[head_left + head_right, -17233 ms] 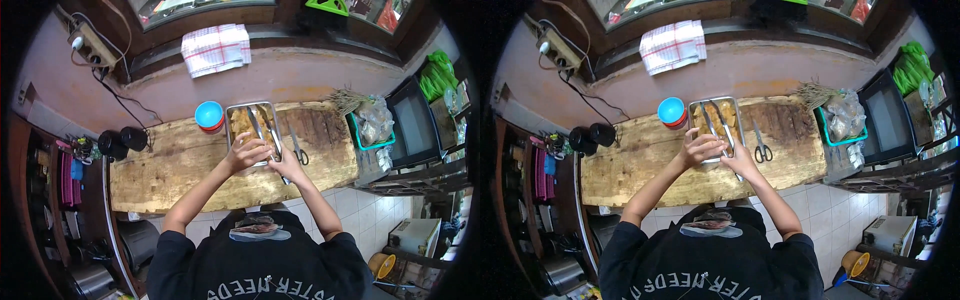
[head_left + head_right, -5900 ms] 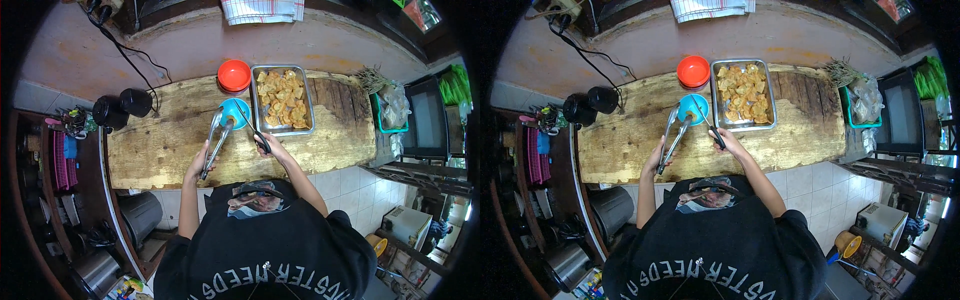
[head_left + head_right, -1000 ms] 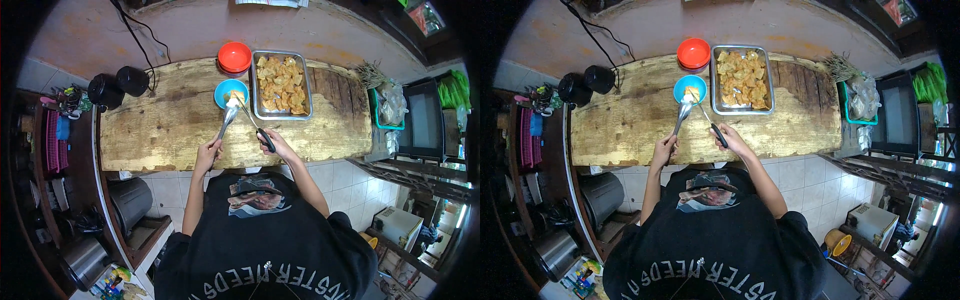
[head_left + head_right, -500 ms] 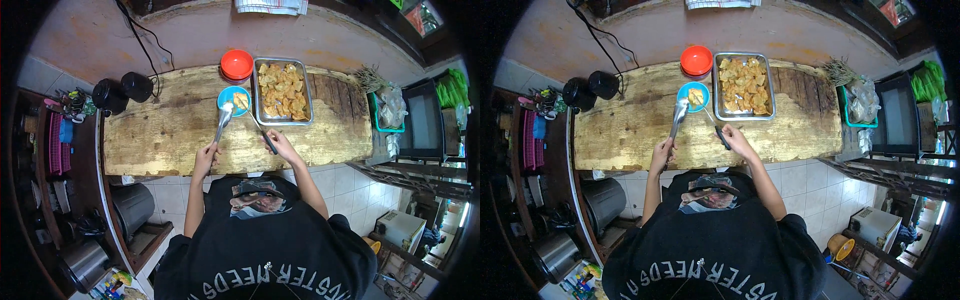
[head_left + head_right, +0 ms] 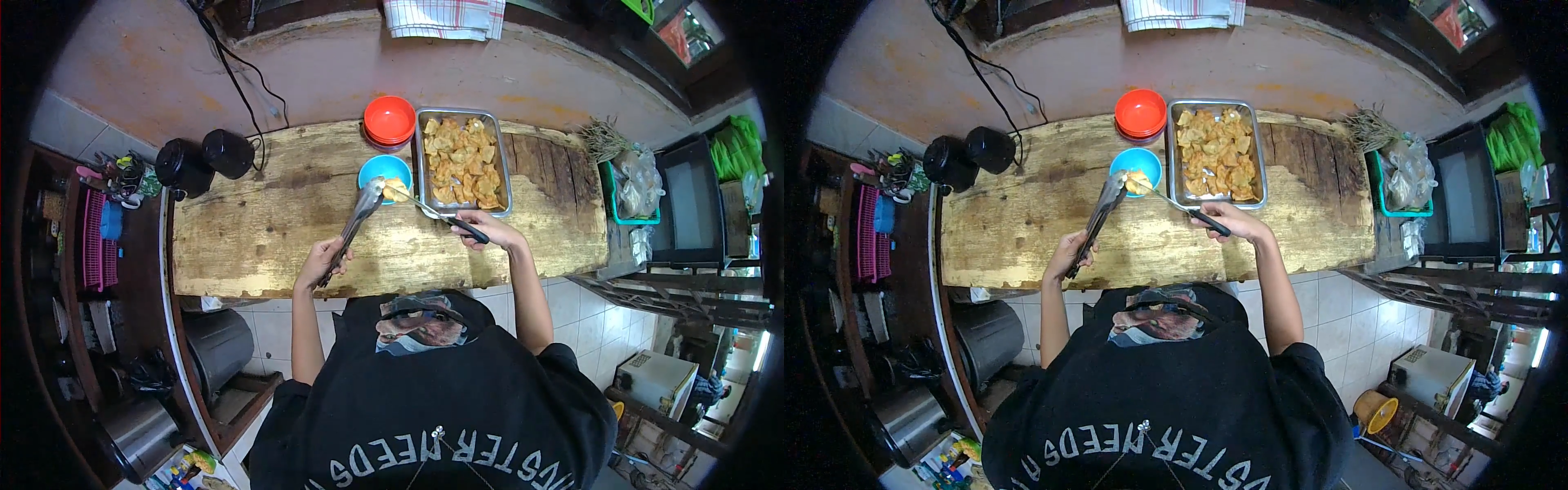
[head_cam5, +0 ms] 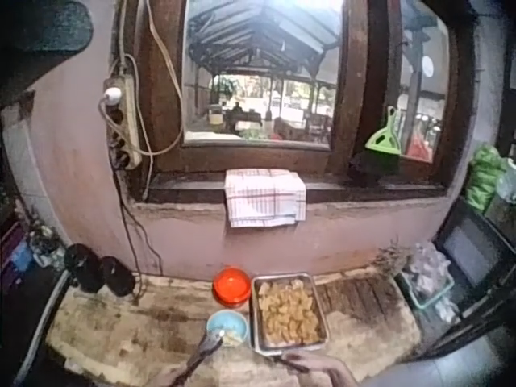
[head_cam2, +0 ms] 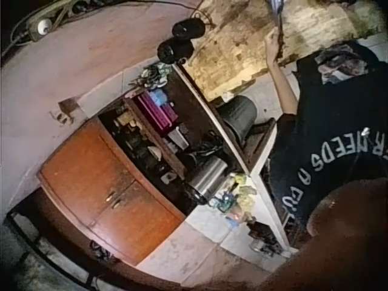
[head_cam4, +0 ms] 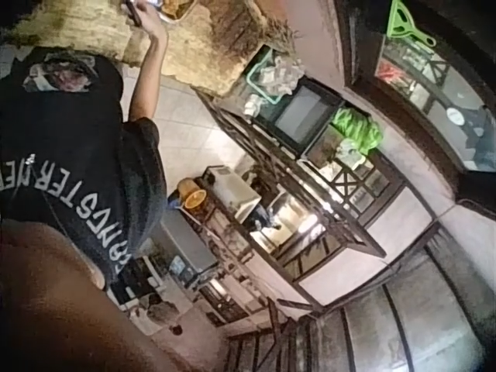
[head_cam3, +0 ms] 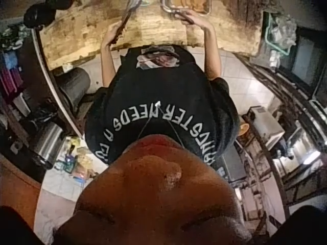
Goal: Cutting pieces of fried food into smaller portions and placing them into bowls using tongs and scissors.
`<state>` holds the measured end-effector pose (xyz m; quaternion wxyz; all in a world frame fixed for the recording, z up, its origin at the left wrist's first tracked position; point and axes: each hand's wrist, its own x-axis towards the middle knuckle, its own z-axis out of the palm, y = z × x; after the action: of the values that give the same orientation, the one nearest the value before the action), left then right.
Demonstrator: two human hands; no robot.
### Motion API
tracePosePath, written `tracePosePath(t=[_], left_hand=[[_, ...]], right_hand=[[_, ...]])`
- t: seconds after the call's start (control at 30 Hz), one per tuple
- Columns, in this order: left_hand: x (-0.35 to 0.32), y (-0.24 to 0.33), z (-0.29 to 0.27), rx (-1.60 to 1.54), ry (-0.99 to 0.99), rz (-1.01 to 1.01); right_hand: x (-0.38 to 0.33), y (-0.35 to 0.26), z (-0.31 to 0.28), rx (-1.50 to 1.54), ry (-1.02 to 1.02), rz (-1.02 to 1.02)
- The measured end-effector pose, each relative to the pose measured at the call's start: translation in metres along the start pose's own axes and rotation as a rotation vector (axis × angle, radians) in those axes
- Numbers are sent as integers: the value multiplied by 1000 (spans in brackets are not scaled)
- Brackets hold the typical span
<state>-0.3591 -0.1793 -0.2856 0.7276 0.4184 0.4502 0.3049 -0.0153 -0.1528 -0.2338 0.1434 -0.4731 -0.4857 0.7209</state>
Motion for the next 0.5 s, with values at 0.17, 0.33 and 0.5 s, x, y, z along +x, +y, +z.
tracePosePath(t=[0.17, 0.33, 0.5], left_hand=[[3, 3, -2, 40, 1, -8], [7, -7, -5, -25, -25, -13], [10, -19, -4, -121, -13, -8]], right_hand=[[4, -7, -4, -73, 22, 28], [8, -7, -10, -17, -62, 46], [8, -1, -10, 128, -77, 94]])
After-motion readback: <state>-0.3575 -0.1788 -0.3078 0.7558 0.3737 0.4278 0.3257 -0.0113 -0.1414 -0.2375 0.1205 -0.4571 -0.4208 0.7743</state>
